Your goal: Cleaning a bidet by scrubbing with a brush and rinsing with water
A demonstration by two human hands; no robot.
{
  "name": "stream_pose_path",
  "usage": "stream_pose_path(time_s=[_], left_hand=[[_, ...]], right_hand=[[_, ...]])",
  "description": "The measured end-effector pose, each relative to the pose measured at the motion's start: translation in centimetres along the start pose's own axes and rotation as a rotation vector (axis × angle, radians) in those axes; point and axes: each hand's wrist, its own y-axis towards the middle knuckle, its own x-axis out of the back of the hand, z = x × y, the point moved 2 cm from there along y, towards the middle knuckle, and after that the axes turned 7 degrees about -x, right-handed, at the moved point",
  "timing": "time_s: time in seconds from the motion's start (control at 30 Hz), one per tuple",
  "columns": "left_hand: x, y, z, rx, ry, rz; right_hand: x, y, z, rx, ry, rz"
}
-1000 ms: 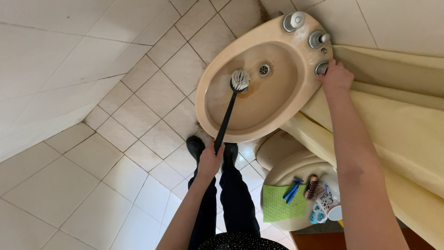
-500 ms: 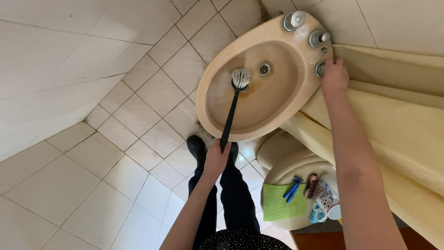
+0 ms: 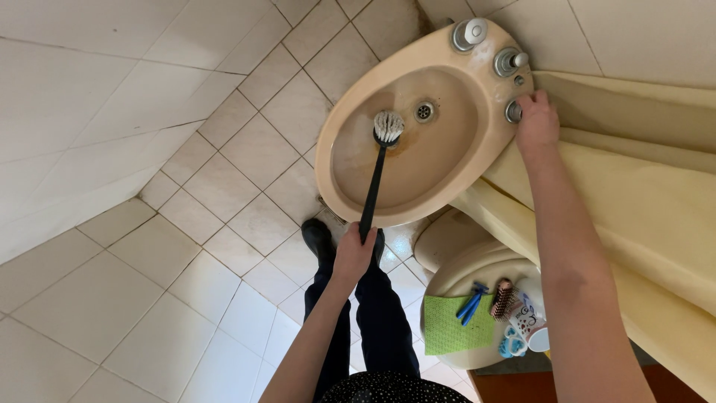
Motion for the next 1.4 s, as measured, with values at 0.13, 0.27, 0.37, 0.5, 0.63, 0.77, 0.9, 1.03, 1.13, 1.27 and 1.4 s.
stream_pose_path(time_s=[0.13, 0.27, 0.37, 0.5, 0.63, 0.77, 0.9, 1.03, 1.13, 1.27, 1.4], left_hand=[[-0.7, 0.1, 0.2, 0.016, -0.004, -0.001], [-0.4, 0.1, -0.5, 0.018, 0.011, 0.004], [-0.4, 0.0, -0.7, 0.018, 0.004, 0.007], [-0.1, -0.1, -0.9, 0.011, -0.016, 0.011], [0.0, -0.2, -1.5, 0.02, -0.029, 0.011], [-0.5, 0.3, -0.5, 0.014, -0.021, 0.007], [-0.5, 0.0, -1.4, 0.025, -0.052, 0.009], [-0.6, 0.0, -1.4, 0.037, -0.057, 0.003], [-0.9, 0.5, -0.3, 0.039, -0.043, 0.003], [-0.9, 0.0, -0.7, 0.057, -0.034, 0.001], [-1.3, 0.3, -0.1, 0.055, -0.026, -0.002]], right_hand=[[1.5, -1.7, 0.6, 0.027, -0.036, -0.079], [2.7, -2.7, 2.1, 0.036, -0.03, -0.232], [3.6, -4.2, 3.9, 0.113, 0.01, -0.292], [3.5, -4.5, 5.2, 0.022, 0.019, -0.322], [1.5, -2.5, 1.2, -0.216, 0.076, -0.238], [-1.2, -0.3, -2.4, -0.299, 0.043, -0.146], [-1.5, 0.5, -2.9, -0.357, 0.123, -0.073], [-0.2, -0.1, -1.5, -0.328, 0.08, -0.042], [-0.3, 0.0, -0.7, -0.316, 0.086, -0.086], [0.0, -0.3, 0.0, -0.313, 0.129, -0.098], [0.5, -0.3, 0.4, -0.35, 0.212, -0.049]])
